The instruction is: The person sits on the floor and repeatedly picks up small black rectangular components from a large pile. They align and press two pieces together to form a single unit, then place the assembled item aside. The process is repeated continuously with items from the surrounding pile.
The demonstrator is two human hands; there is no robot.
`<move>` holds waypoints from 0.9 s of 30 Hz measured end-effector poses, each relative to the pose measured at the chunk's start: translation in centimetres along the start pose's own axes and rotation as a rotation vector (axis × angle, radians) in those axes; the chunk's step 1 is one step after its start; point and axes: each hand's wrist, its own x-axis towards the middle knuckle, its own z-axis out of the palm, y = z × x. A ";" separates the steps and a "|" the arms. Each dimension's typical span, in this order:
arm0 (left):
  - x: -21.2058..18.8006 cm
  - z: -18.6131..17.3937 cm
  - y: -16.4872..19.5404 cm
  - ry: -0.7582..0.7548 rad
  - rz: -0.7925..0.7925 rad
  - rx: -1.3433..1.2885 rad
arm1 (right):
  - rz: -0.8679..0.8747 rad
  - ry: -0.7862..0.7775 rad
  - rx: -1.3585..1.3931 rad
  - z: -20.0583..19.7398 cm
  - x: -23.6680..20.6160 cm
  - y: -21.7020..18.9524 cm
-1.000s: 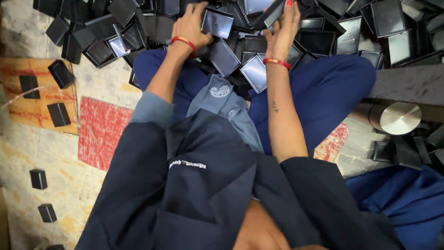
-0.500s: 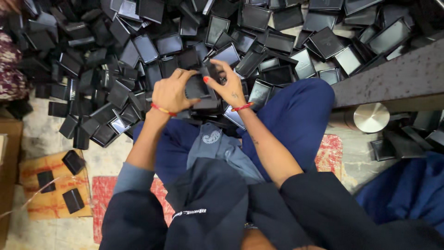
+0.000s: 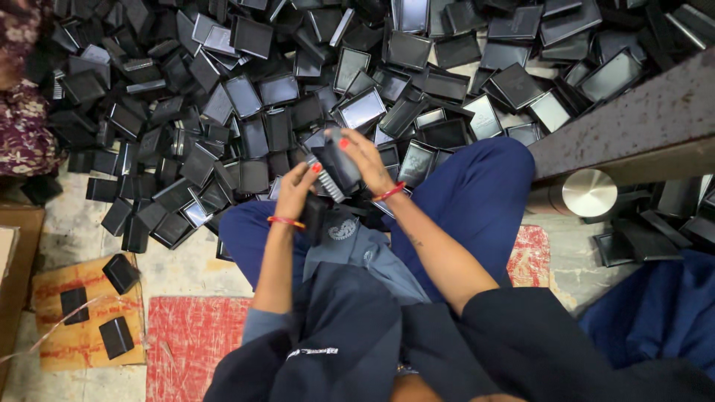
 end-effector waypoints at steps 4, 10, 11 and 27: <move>-0.3 0.9 -0.5 0.025 0.030 -0.064 | 0.042 0.006 -0.077 1.2 -0.5 0.9; -1.2 0.8 1.3 0.094 -0.066 -0.108 | 0.065 -0.100 -0.089 1.1 -0.2 1.2; -1.3 0.8 1.5 0.090 -0.045 -0.093 | 0.051 -0.109 -0.083 1.0 -0.2 1.3; -1.2 2.0 -0.1 0.195 -0.017 -0.100 | 0.042 -0.067 -0.109 2.2 -1.0 1.3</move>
